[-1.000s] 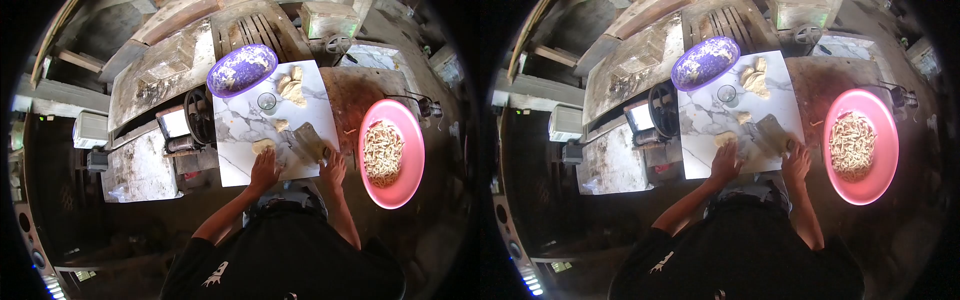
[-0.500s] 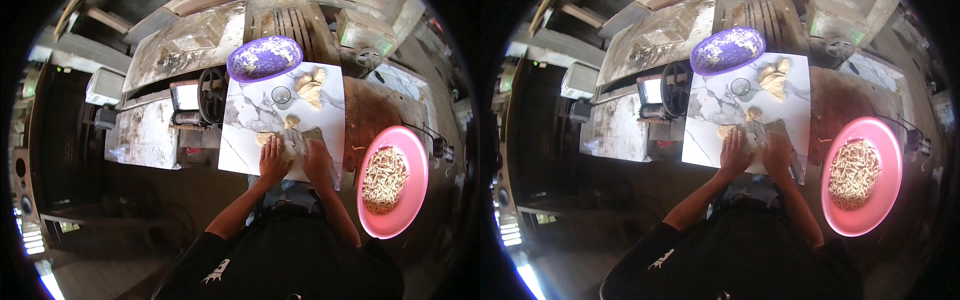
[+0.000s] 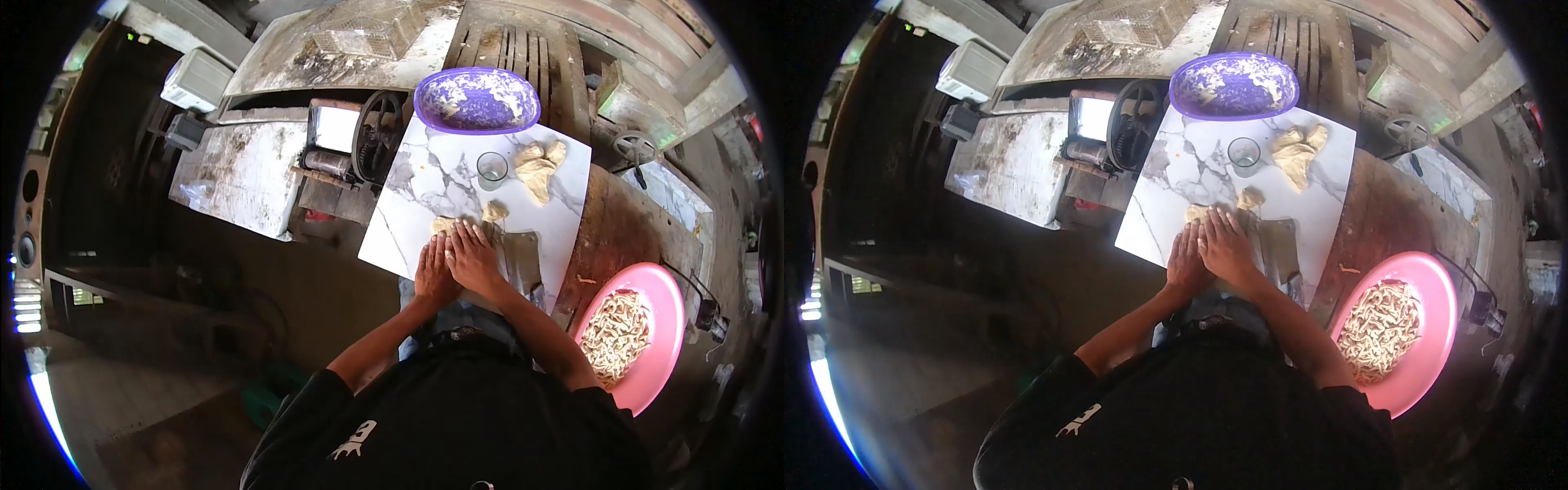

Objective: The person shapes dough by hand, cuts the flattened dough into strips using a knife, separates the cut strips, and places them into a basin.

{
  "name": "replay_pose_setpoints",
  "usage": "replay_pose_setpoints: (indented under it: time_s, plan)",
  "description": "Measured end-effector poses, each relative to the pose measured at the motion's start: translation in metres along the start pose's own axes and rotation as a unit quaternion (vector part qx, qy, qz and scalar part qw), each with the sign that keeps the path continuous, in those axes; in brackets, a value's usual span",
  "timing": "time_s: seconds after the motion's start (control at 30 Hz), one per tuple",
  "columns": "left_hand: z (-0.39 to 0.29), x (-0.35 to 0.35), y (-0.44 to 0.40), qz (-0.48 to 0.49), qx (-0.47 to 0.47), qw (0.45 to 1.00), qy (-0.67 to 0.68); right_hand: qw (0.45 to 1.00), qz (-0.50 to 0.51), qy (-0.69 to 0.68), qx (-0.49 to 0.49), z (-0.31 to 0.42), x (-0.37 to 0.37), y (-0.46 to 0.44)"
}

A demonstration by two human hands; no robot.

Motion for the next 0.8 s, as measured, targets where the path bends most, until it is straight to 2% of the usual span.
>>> replay_pose_setpoints:
  time_s: [0.17,0.23,0.3,0.33,0.37,0.43,0.5,0.57,0.7,0.73,0.8]
  plan:
    - [-0.003,-0.004,0.004,0.021,-0.034,0.999,-0.016,0.998,0.011,0.020,0.064,-0.001,0.014,-0.013]
    - [-0.001,-0.011,0.002,0.017,-0.016,1.000,0.018,0.996,0.025,0.019,0.080,-0.009,0.010,-0.029]
    - [0.003,-0.016,-0.008,-0.013,-0.021,0.999,0.032,0.974,0.226,0.009,0.020,-0.013,0.014,-0.034]
    - [0.003,-0.019,-0.014,-0.042,-0.022,0.998,0.047,0.997,0.070,-0.024,0.025,-0.016,0.011,-0.036]
    - [0.004,-0.019,-0.017,-0.045,-0.023,0.998,0.049,0.997,0.070,-0.022,0.023,-0.014,0.016,-0.034]
    - [0.004,-0.007,-0.017,-0.018,-0.001,1.000,0.023,0.995,0.070,-0.049,-0.044,0.005,0.020,-0.030]
    - [0.004,-0.010,-0.018,-0.047,-0.013,0.999,0.013,0.993,0.062,-0.096,-0.015,0.007,0.022,-0.028]
    - [-0.001,-0.016,-0.017,-0.031,0.019,0.999,-0.025,0.997,0.063,-0.054,0.003,0.009,0.022,-0.026]
    - [-0.001,-0.009,-0.019,0.013,0.010,0.999,-0.052,0.993,0.097,-0.050,0.053,0.010,0.025,-0.038]
    - [-0.002,-0.009,-0.013,0.018,0.012,1.000,-0.020,0.993,0.096,-0.047,0.051,0.008,0.027,-0.042]
    - [-0.001,-0.010,-0.006,0.022,0.014,1.000,0.011,0.971,0.165,-0.095,0.142,-0.008,0.055,-0.050]
Point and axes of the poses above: each hand's wrist, its own y-axis away from the middle knuckle, its own x-axis out of the palm, z = x × y, the point moved 6 cm from there along -y, towards the middle knuckle, and after that the axes turned 9 degrees about -z, right-handed, at the moved point
